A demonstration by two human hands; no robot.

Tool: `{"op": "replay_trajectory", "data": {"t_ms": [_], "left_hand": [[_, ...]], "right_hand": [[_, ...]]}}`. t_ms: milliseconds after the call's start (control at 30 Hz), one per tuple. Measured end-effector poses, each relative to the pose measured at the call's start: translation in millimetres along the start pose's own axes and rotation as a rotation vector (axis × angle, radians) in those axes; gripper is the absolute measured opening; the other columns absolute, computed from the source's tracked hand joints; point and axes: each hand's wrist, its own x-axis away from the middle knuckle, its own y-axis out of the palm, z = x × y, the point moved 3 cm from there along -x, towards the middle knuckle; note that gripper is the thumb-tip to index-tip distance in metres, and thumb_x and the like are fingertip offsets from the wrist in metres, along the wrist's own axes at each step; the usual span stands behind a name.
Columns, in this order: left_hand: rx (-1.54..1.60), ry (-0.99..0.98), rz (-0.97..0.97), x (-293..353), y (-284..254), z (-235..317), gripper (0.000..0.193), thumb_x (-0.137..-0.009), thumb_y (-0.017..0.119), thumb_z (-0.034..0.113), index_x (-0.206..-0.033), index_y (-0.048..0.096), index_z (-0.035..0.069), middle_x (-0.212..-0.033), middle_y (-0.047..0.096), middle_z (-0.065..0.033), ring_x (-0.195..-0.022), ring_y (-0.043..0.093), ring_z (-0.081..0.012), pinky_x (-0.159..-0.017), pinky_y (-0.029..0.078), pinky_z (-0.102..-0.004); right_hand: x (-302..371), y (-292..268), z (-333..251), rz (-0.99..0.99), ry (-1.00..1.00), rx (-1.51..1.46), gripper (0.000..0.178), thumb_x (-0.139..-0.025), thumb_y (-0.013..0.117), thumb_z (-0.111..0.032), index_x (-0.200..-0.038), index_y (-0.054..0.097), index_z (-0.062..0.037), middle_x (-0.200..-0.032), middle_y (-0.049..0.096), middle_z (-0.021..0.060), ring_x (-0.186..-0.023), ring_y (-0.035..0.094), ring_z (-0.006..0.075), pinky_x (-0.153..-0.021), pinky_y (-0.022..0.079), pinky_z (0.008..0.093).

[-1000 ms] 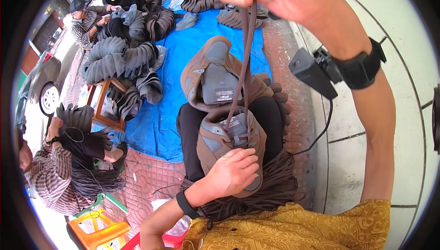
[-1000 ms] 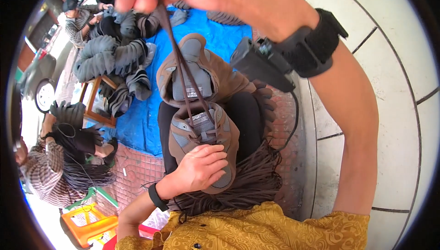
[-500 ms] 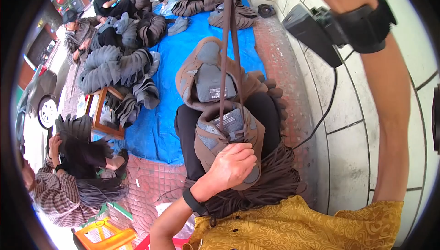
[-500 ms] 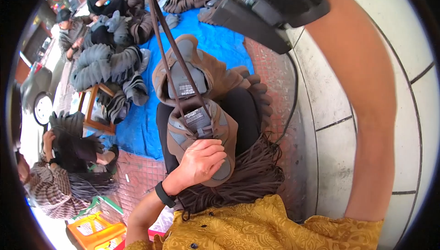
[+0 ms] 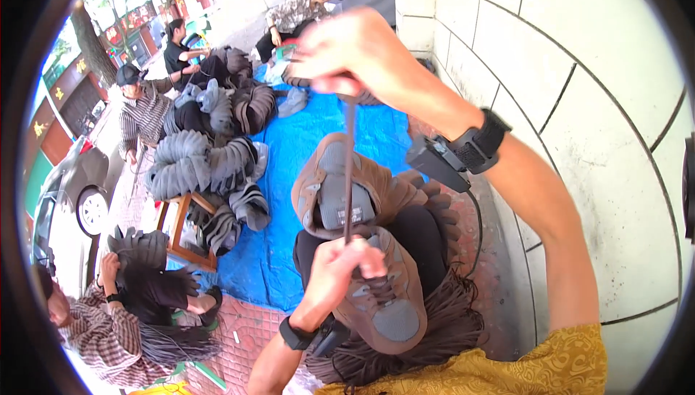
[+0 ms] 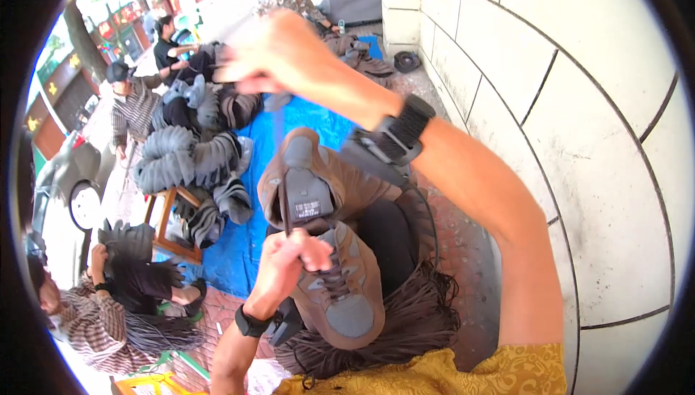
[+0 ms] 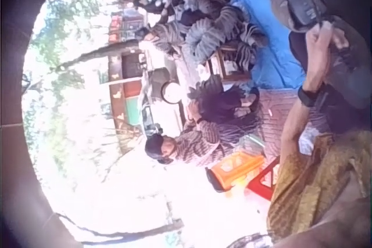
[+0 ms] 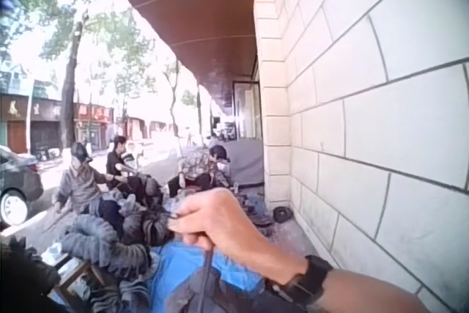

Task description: Lacing shoe parts and assembling shoe tongues during footwear manufacturing.

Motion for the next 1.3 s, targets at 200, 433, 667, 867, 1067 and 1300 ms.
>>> {"op": "replay_trajectory", "data": {"t_ms": [200, 433, 667, 867, 1067, 1300], "left_hand": [[0.504, 0.041, 0.298, -2, -25, -9, 0.027, -0.081, 0.058, 0.020, -0.100, 0.054, 0.001, -0.091, 0.058, -0.0087, -0.084, 0.055, -0.0230, -0.078, 0.042, -0.0360], [-0.676, 0.141, -0.113, -11, 10, 5, 0.063, -0.071, 0.059, 0.004, -0.128, 0.033, -0.005, -0.130, 0.041, -0.0163, -0.123, 0.037, -0.0303, -0.101, 0.029, -0.0370], [-0.693, 0.168, 0.058, 8, -8, -10, 0.021, -0.088, 0.050, 0.011, -0.105, 0.053, -0.001, -0.105, 0.054, -0.0099, -0.100, 0.049, -0.0188, -0.085, 0.040, -0.0326], [-0.446, -0.077, 0.007, -3, -8, 2, 0.024, -0.093, 0.043, 0.019, -0.094, 0.052, -0.004, -0.081, 0.052, -0.0030, -0.076, 0.045, -0.0106, -0.071, 0.038, -0.0257], [-0.691, 0.023, 0.105, 3, -1, -3, 0.015, -0.089, 0.049, 0.013, -0.089, 0.052, -0.001, -0.076, 0.050, -0.0080, -0.069, 0.046, -0.0163, -0.063, 0.039, -0.0284], [-1.112, 0.259, 0.137, 6, 15, 5, 0.012, -0.075, 0.059, 0.001, -0.084, 0.053, 0.000, -0.086, 0.054, -0.0140, -0.076, 0.052, -0.0317, -0.068, 0.042, -0.0359]], "right_hand": [[186, 3, 120, 0.194, 0.650, -0.275, 0.013, -0.075, 0.054, -0.008, -0.065, 0.056, -0.0003, -0.052, 0.053, 0.0037, -0.043, 0.046, 0.0067, -0.039, 0.033, 0.0199], [187, 66, 17, -0.183, -0.028, 0.060, 0.009, -0.076, 0.063, -0.015, -0.081, 0.061, -0.0084, -0.070, 0.055, 0.0029, -0.061, 0.057, 0.0181, -0.055, 0.045, 0.0289], [137, 68, 31, -0.222, 0.090, -0.108, 0.037, -0.064, 0.065, -0.008, -0.100, 0.061, -0.0046, -0.087, 0.060, 0.0102, -0.071, 0.058, 0.0181, -0.064, 0.048, 0.0292], [165, 58, 72, -0.179, 0.413, -0.191, 0.054, -0.052, 0.072, 0.004, -0.105, 0.059, 0.0051, -0.091, 0.062, 0.0082, -0.077, 0.059, 0.0116, -0.069, 0.048, 0.0252], [178, 57, 75, -0.142, 0.486, -0.128, 0.045, -0.054, 0.071, 0.000, -0.099, 0.064, -0.0003, -0.081, 0.062, 0.0062, -0.070, 0.059, 0.0123, -0.063, 0.048, 0.0251], [182, 65, 77, 0.097, -0.171, 0.302, 0.017, -0.058, 0.065, 0.000, -0.073, 0.062, -0.0044, -0.067, 0.053, 0.0047, -0.064, 0.055, 0.0205, -0.055, 0.046, 0.0294]]}}
